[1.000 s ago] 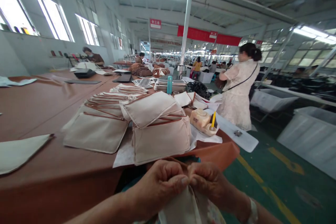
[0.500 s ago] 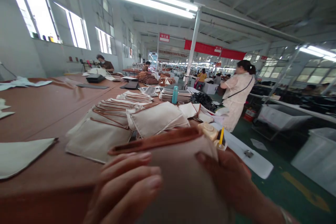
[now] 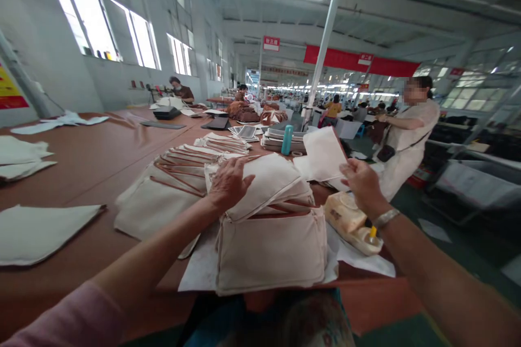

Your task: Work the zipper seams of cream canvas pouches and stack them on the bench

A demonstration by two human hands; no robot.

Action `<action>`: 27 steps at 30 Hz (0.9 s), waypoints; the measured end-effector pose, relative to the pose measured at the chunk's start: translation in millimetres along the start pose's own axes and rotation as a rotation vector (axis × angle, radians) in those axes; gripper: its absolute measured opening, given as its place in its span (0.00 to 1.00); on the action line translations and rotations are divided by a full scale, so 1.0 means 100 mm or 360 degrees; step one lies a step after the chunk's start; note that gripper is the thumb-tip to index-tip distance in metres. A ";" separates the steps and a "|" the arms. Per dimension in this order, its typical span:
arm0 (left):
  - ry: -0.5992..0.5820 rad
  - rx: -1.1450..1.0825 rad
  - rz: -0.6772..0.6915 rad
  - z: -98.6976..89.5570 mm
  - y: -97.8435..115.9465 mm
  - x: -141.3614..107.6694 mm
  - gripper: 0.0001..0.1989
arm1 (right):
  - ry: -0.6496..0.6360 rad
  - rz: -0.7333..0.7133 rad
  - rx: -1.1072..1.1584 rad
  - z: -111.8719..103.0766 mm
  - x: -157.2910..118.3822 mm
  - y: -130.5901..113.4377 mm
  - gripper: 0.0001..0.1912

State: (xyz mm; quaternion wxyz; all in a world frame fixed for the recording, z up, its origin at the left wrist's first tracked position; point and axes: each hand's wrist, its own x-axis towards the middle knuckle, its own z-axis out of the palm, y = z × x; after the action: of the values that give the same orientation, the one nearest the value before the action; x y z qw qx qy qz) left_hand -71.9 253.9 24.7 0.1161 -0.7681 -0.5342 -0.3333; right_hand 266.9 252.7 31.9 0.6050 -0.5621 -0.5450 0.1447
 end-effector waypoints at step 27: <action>-0.1196 -0.1129 0.0117 0.66 1.06 -0.58 0.14 | -0.0808 0.0593 0.0555 0.10 -1.75 0.42 0.18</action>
State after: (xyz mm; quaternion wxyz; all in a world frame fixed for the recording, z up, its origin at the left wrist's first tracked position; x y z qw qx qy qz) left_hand 36.9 203.0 -42.7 -0.3398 -0.8451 -0.3659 -0.1908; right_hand 213.8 133.6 -92.2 0.5002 -0.4863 -0.5333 0.4783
